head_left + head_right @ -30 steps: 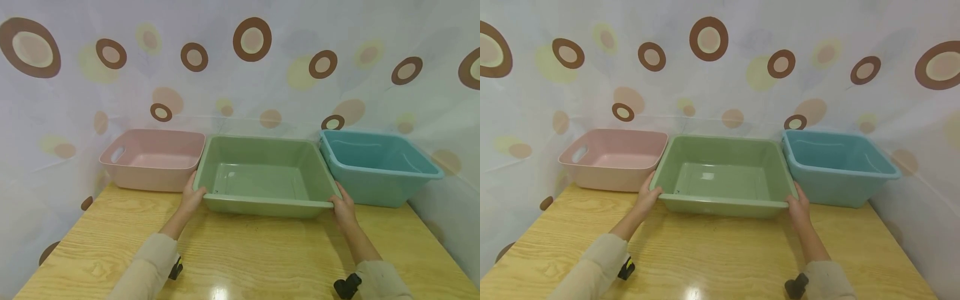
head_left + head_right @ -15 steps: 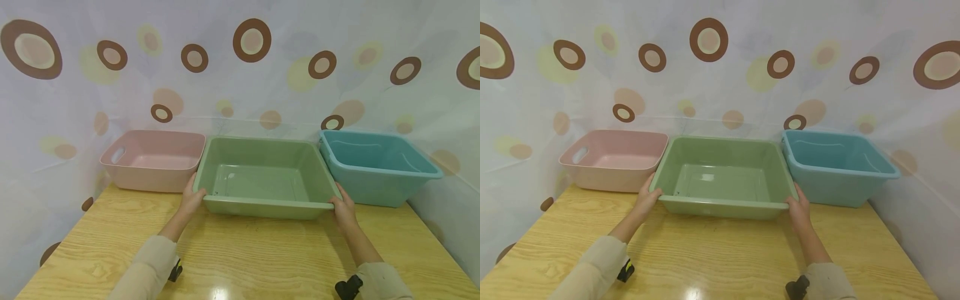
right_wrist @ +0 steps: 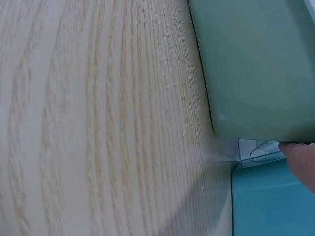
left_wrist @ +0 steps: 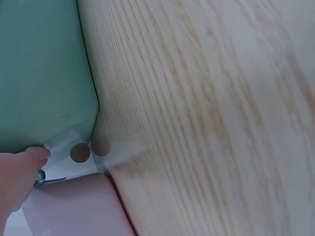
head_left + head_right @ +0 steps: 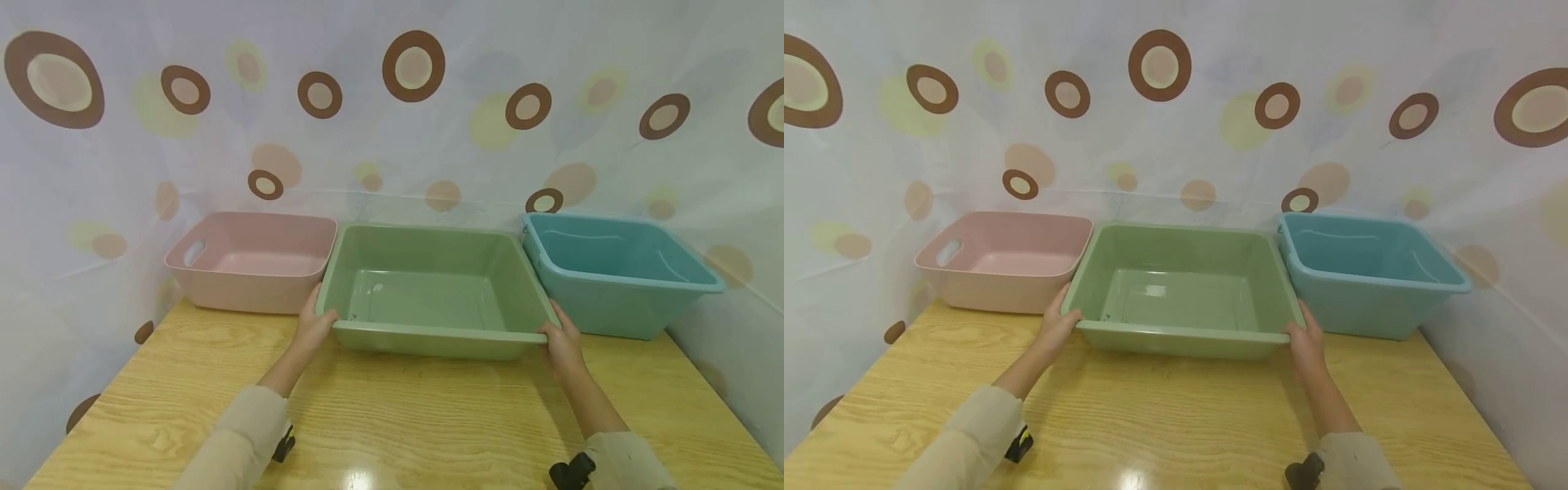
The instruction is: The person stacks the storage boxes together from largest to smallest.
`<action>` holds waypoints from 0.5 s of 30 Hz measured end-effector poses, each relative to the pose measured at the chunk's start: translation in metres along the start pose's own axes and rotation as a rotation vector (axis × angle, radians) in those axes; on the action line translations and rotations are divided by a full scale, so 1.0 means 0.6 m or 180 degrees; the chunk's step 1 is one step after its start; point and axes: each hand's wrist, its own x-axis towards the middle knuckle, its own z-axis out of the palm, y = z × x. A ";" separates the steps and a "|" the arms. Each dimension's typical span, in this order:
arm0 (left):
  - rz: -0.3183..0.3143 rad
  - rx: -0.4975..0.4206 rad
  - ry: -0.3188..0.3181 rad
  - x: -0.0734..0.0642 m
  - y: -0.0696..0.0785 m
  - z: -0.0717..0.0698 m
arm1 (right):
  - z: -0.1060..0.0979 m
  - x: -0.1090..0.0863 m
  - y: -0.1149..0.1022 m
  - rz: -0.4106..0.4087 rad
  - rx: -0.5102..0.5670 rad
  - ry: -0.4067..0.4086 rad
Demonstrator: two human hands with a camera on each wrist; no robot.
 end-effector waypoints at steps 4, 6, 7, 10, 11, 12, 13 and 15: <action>0.0025 0.0002 -0.0009 0.000 -0.002 0.000 | 0.001 -0.003 0.000 -0.0020 -0.0010 0.0013; 0.0039 -0.0005 -0.0016 0.000 -0.003 0.000 | 0.001 -0.004 0.000 -0.0026 -0.0034 0.0005; 0.0043 -0.0016 -0.0016 -0.001 -0.003 -0.001 | 0.001 -0.005 -0.001 -0.0023 -0.0075 0.0002; 0.0070 -0.0055 -0.0017 -0.001 -0.004 -0.001 | -0.001 -0.005 0.000 0.0005 -0.0156 -0.0009; 0.0079 -0.0069 -0.0017 -0.002 -0.005 -0.001 | -0.001 -0.005 0.000 0.0014 -0.0184 -0.0013; 0.0084 -0.0074 -0.0017 -0.002 -0.005 -0.002 | -0.001 -0.005 0.000 0.0028 -0.0209 -0.0017; 0.0091 -0.0080 -0.0017 -0.002 -0.005 -0.002 | -0.001 -0.005 0.000 0.0038 -0.0228 -0.0004; 0.0101 -0.0082 -0.0018 -0.003 -0.005 -0.002 | -0.001 -0.005 0.000 0.0037 -0.0206 -0.0002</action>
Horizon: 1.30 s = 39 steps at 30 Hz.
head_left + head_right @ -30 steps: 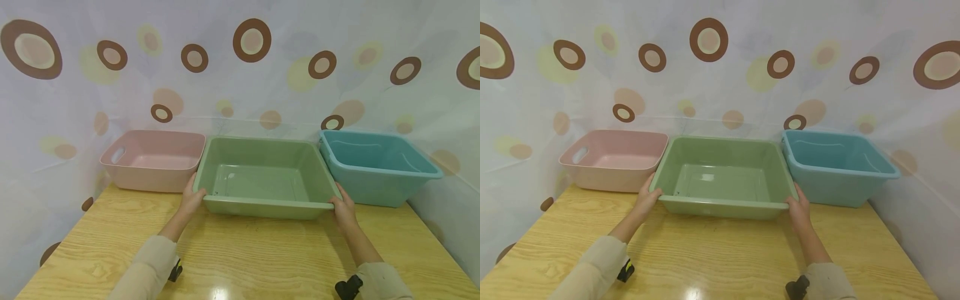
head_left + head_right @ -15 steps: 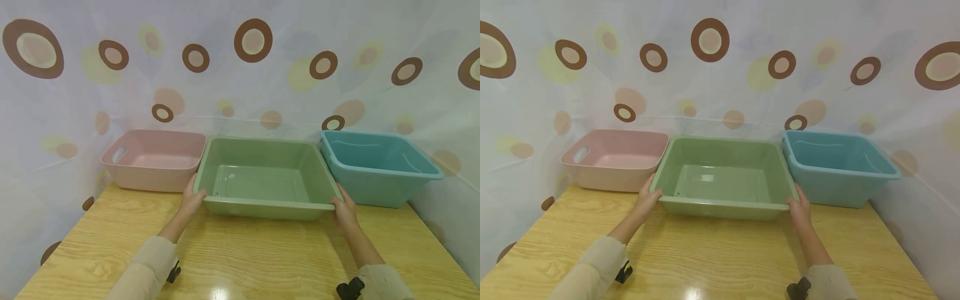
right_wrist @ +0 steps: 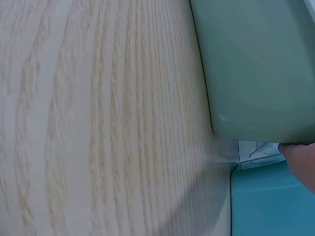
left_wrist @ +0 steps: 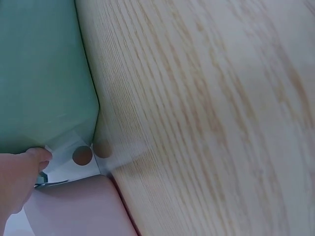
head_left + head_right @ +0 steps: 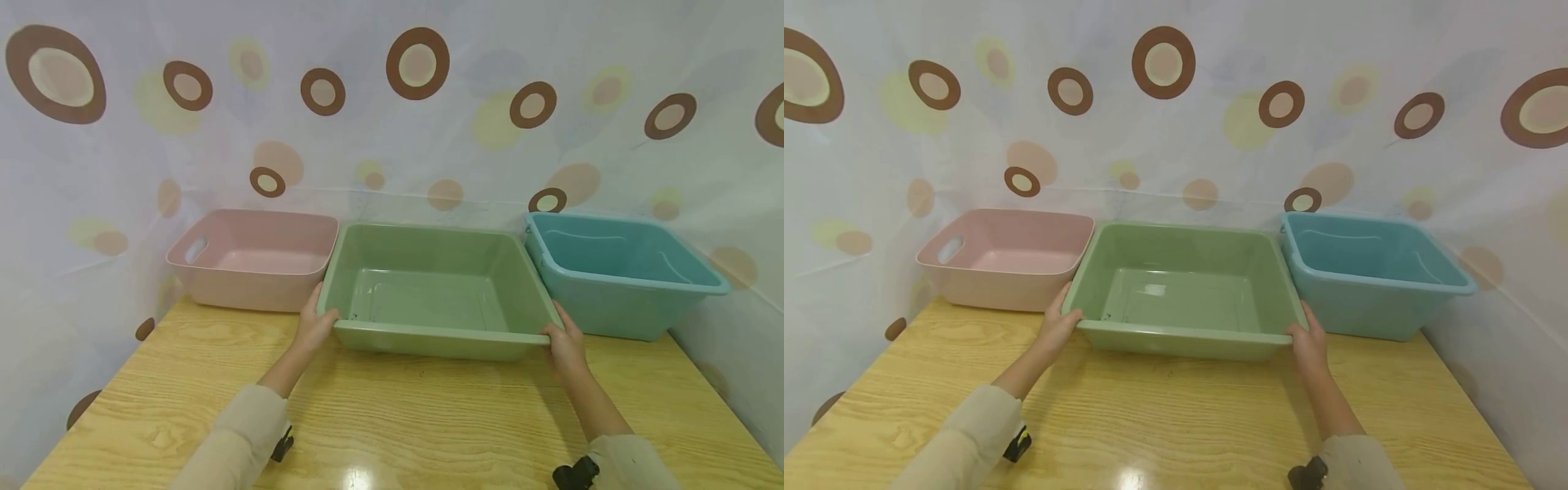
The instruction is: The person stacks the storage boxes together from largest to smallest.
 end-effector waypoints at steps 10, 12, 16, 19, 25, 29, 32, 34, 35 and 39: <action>0.0035 -0.0071 -0.0013 -0.002 -0.001 0.000 | 0.001 -0.004 0.001 0.0011 0.0095 0.0052; 0.0027 -0.0077 -0.0005 -0.002 -0.001 0.000 | 0.000 -0.005 0.000 0.0011 0.0100 0.0061; 0.0001 -0.0063 0.0019 -0.005 0.000 0.000 | 0.000 -0.007 0.002 0.0016 0.0118 0.0060; -0.0018 -0.0031 0.0023 -0.006 0.000 0.000 | 0.001 -0.009 0.002 0.0031 0.0150 0.0061; -0.0042 -0.0020 0.0013 -0.011 0.003 -0.001 | 0.002 -0.014 -0.001 0.0076 0.0175 0.0046; -0.0061 -0.0022 0.0019 -0.013 0.005 0.000 | 0.002 -0.016 -0.002 0.0101 0.0191 0.0028; -0.0084 -0.0030 -0.0002 -0.014 0.006 0.001 | 0.001 -0.019 -0.002 0.0101 0.0165 0.0016; -0.0095 -0.0044 -0.0025 -0.015 0.006 0.001 | 0.000 -0.020 -0.002 0.0098 0.0133 0.0016; -0.0091 -0.0047 -0.0028 -0.015 0.006 0.001 | 0.000 -0.021 -0.002 0.0095 0.0126 0.0009; -0.0068 -0.0080 -0.0030 -0.016 0.004 0.001 | -0.002 -0.024 -0.002 0.0051 0.0104 -0.0031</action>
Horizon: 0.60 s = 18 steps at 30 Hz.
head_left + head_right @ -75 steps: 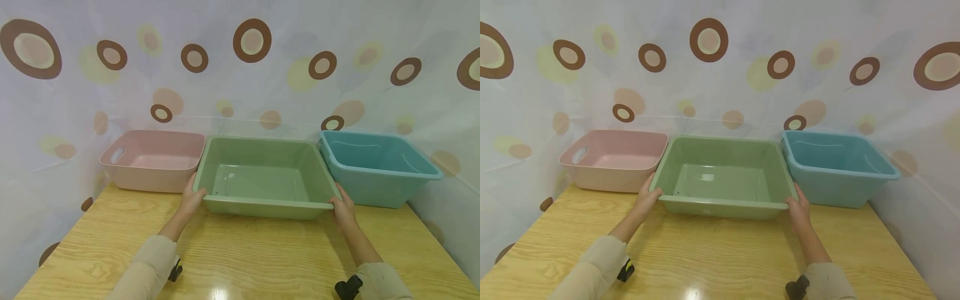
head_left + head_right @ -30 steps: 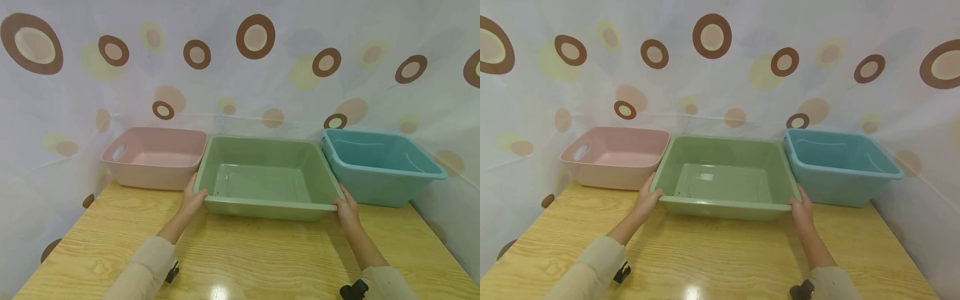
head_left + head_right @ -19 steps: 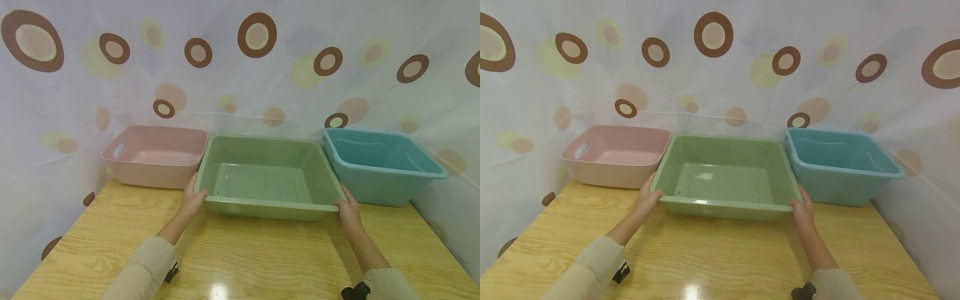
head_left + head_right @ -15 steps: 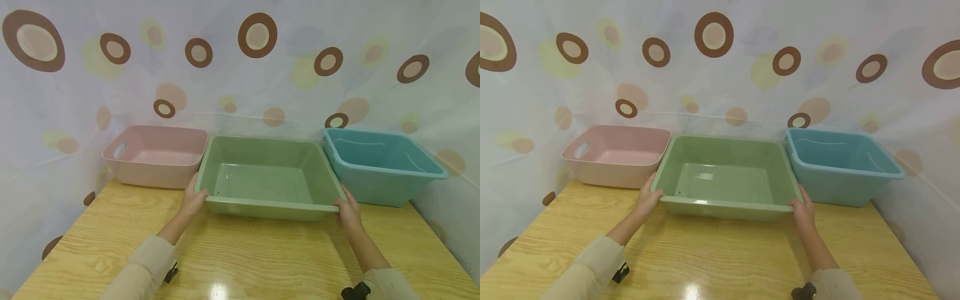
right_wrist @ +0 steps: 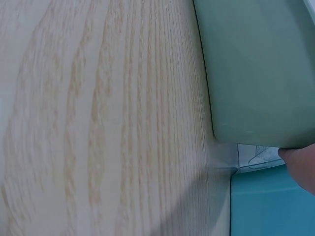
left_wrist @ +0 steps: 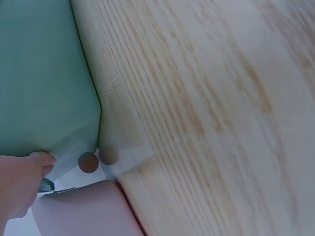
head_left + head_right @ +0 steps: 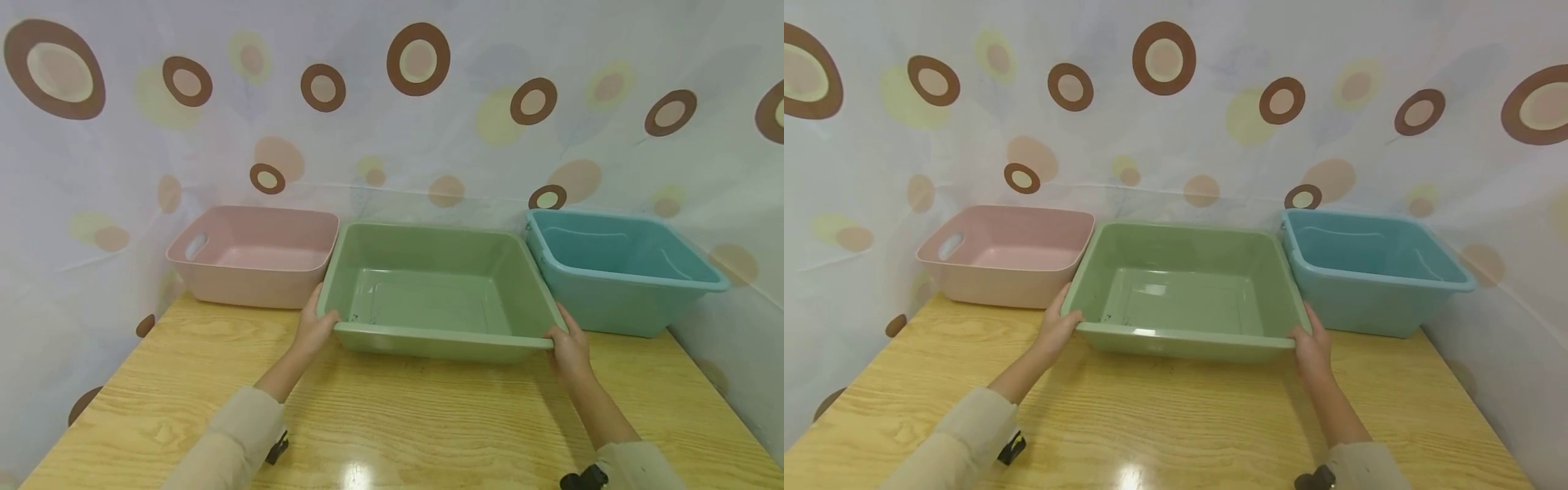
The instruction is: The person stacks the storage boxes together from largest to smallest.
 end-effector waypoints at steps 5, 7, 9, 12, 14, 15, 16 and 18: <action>-0.0009 -0.0009 0.0008 -0.002 -0.001 0.001 | -0.003 -0.001 0.002 -0.0080 0.0109 -0.0017; -0.0032 -0.0010 -0.0007 -0.003 0.000 0.001 | -0.004 -0.001 0.003 -0.0109 0.0132 -0.0024; -0.0062 -0.0001 -0.0007 -0.006 0.000 0.000 | -0.005 -0.002 0.005 -0.0118 0.0093 -0.0042; -0.0097 0.0020 -0.0005 -0.009 0.001 -0.002 | -0.004 -0.003 0.007 -0.0105 0.0026 -0.0037; -0.0122 0.0026 0.0000 -0.011 0.001 -0.004 | -0.003 -0.004 0.007 -0.0104 -0.0005 -0.0028; -0.0127 0.0023 -0.0003 -0.011 0.001 -0.004 | -0.003 -0.005 0.007 -0.0108 -0.0007 -0.0026; -0.0129 0.0029 -0.0008 -0.012 0.002 -0.005 | -0.004 -0.006 0.007 -0.0107 -0.0015 -0.0027; -0.0133 0.0031 -0.0019 -0.013 0.003 -0.005 | -0.004 -0.008 0.006 -0.0111 -0.0025 -0.0040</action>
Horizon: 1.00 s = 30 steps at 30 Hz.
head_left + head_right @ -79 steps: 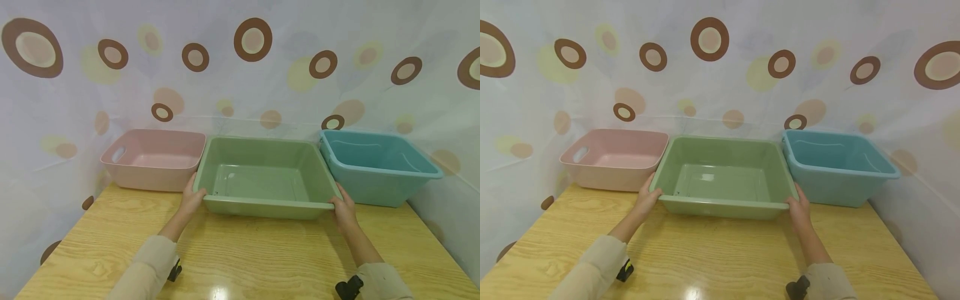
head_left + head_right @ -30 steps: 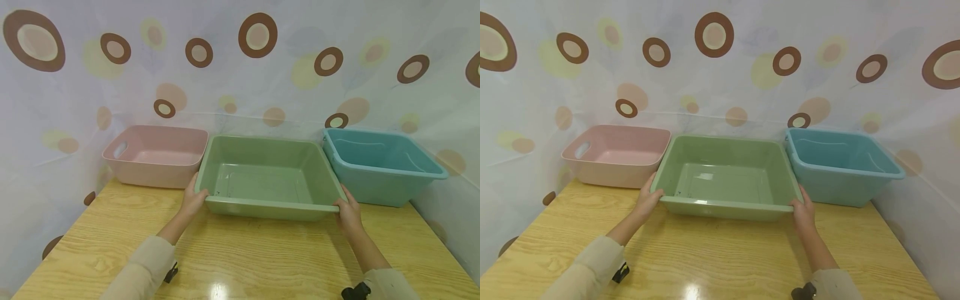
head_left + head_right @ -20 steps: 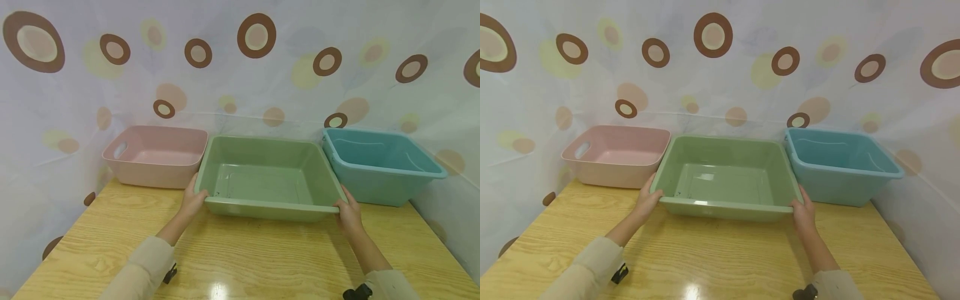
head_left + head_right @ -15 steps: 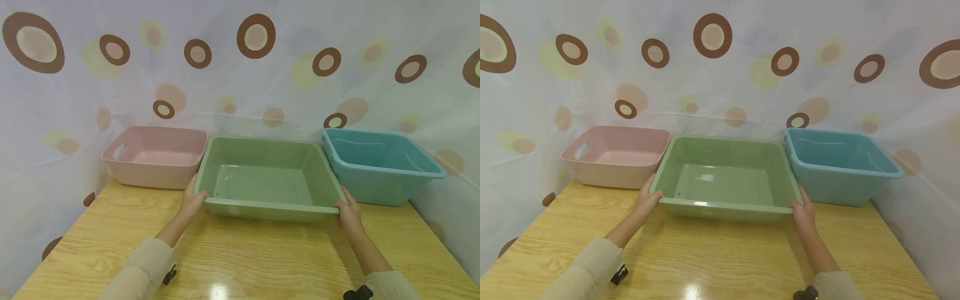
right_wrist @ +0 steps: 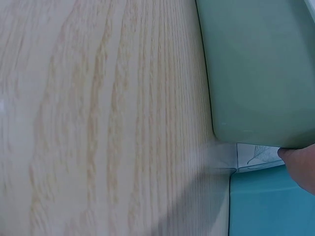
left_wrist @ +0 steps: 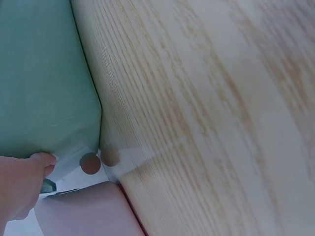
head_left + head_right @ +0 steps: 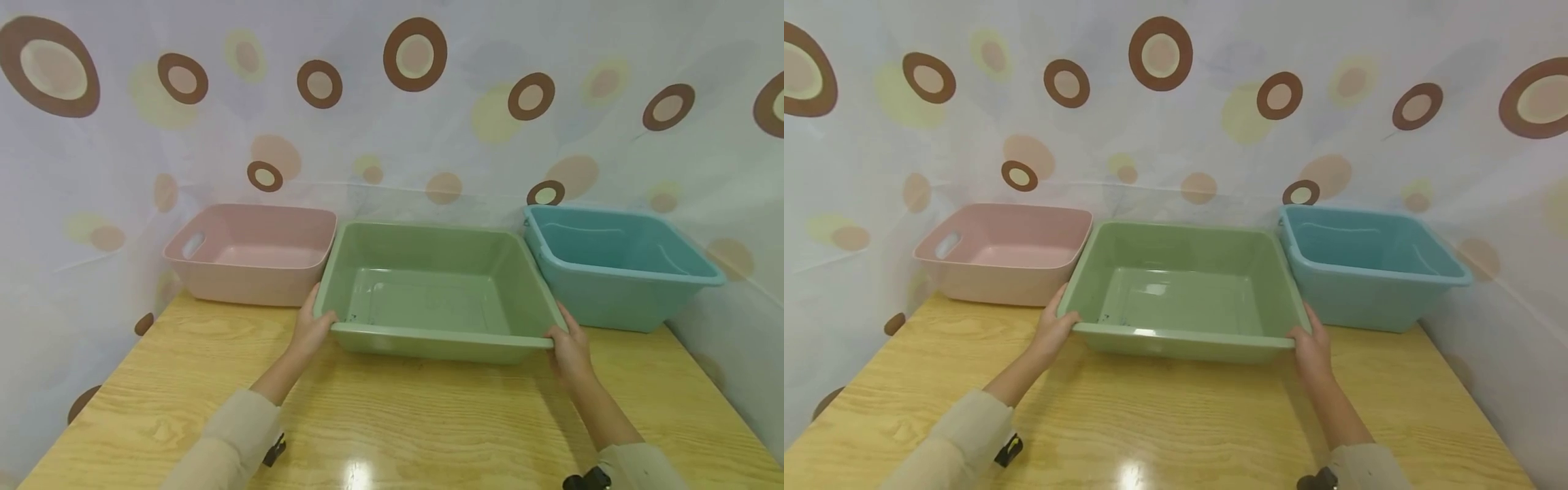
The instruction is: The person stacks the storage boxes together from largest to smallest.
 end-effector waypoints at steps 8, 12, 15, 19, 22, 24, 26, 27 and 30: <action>0.0015 0.0002 -0.0017 -0.002 -0.002 -0.001 | 0.000 -0.005 0.000 0.0042 -0.0045 -0.0017; 0.0046 -0.0026 -0.0016 -0.002 -0.003 -0.001 | 0.000 -0.005 0.001 -0.0001 -0.0035 -0.0012; 0.0042 -0.0058 -0.0011 -0.001 -0.003 0.000 | -0.001 -0.005 0.002 0.0020 -0.0028 0.0026; 0.0009 -0.0063 -0.0032 -0.002 -0.003 -0.001 | -0.002 -0.006 0.005 0.0057 -0.0049 0.0031; -0.0003 -0.0060 -0.0047 -0.004 -0.003 -0.001 | -0.003 -0.007 0.006 0.0056 -0.0038 0.0002; -0.0009 -0.0056 -0.0054 -0.005 -0.002 -0.001 | -0.005 -0.008 0.005 0.0039 -0.0033 -0.0033; -0.0002 -0.0034 -0.0041 -0.006 -0.003 0.000 | -0.006 -0.010 0.005 0.0020 -0.0032 -0.0062; 0.0001 -0.0030 -0.0037 -0.006 -0.003 0.000 | -0.007 -0.010 0.005 0.0012 -0.0036 -0.0084; 0.0028 0.0001 0.0006 -0.006 -0.002 0.000 | -0.007 -0.012 0.004 -0.0009 -0.0051 -0.0088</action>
